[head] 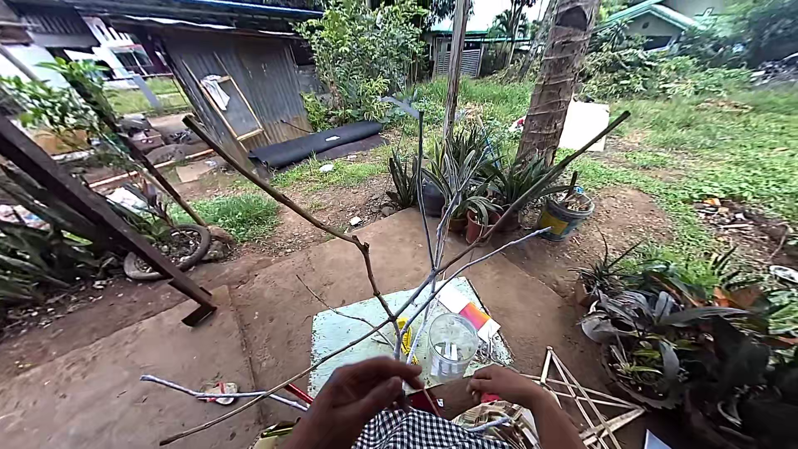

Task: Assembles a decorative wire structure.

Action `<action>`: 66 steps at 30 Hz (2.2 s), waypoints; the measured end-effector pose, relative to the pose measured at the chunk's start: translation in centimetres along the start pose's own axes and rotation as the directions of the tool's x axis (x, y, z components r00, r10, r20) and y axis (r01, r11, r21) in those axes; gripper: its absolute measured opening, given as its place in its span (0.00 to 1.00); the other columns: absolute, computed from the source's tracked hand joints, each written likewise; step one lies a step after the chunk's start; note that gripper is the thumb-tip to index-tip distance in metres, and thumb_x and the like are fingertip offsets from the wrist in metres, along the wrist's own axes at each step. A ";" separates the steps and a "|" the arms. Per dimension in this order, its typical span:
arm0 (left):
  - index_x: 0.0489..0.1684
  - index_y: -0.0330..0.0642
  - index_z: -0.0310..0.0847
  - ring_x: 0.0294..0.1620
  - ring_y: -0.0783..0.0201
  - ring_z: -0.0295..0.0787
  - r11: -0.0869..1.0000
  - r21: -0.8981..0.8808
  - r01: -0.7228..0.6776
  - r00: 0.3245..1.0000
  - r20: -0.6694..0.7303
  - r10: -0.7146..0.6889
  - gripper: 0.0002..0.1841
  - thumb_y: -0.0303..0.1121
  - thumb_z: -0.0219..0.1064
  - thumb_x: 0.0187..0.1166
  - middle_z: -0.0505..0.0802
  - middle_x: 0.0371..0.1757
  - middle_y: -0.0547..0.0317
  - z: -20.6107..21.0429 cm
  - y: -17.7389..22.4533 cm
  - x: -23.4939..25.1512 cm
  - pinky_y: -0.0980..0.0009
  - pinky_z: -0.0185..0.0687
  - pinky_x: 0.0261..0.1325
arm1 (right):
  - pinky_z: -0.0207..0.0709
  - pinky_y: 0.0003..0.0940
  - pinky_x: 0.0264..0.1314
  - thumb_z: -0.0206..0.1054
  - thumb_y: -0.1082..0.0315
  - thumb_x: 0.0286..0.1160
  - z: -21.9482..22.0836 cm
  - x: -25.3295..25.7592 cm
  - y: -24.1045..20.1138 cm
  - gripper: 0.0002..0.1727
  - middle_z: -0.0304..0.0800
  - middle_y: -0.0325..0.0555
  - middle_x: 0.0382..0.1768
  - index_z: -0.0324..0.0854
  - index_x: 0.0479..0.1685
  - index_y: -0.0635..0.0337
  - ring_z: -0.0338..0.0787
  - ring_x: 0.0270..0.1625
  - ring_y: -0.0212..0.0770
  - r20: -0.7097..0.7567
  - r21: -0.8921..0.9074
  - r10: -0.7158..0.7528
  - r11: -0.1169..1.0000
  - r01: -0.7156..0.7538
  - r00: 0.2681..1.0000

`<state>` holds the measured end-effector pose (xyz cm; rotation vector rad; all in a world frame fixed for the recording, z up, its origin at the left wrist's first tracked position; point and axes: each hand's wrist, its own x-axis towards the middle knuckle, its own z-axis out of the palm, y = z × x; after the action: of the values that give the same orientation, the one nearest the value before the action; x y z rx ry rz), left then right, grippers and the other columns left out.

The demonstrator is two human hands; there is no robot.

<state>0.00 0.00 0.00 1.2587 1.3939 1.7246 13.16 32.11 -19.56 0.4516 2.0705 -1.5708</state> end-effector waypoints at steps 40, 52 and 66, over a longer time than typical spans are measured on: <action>0.48 0.33 0.87 0.33 0.73 0.86 0.893 -0.107 -0.437 0.618 -0.757 0.213 0.06 0.25 0.66 0.83 0.92 0.37 0.59 0.4 6.7 28.3 0.78 0.82 0.38 | 0.79 0.37 0.62 0.80 0.55 0.64 -16.1 -8.1 -46.4 0.30 0.84 0.51 0.59 0.76 0.60 0.64 0.83 0.64 0.40 0.000 -0.767 -0.942 0.215 0.605 0.334; 0.51 0.33 0.88 0.35 0.74 0.87 0.906 -0.096 -0.413 0.618 -0.760 0.201 0.08 0.24 0.67 0.82 0.93 0.40 0.58 0.5 6.9 28.3 0.79 0.82 0.39 | 0.81 0.30 0.55 0.75 0.65 0.71 -16.2 -9.9 -47.1 0.08 0.92 0.44 0.49 0.91 0.44 0.58 0.89 0.51 0.30 0.028 -0.862 -0.903 0.195 0.468 0.428; 0.52 0.29 0.86 0.39 0.73 0.89 0.893 -0.064 -0.446 0.607 -0.754 0.250 0.08 0.22 0.68 0.80 0.93 0.42 0.56 0.3 6.3 29.0 0.76 0.86 0.48 | 0.80 0.29 0.48 0.75 0.61 0.74 -16.2 -9.6 -47.2 0.11 0.92 0.39 0.38 0.90 0.45 0.59 0.86 0.39 0.25 -0.042 -0.865 -0.859 0.287 0.411 0.510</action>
<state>-10.15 23.59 14.83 0.7256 1.2951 2.8081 -7.52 34.78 26.83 -0.5255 3.4128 -0.6219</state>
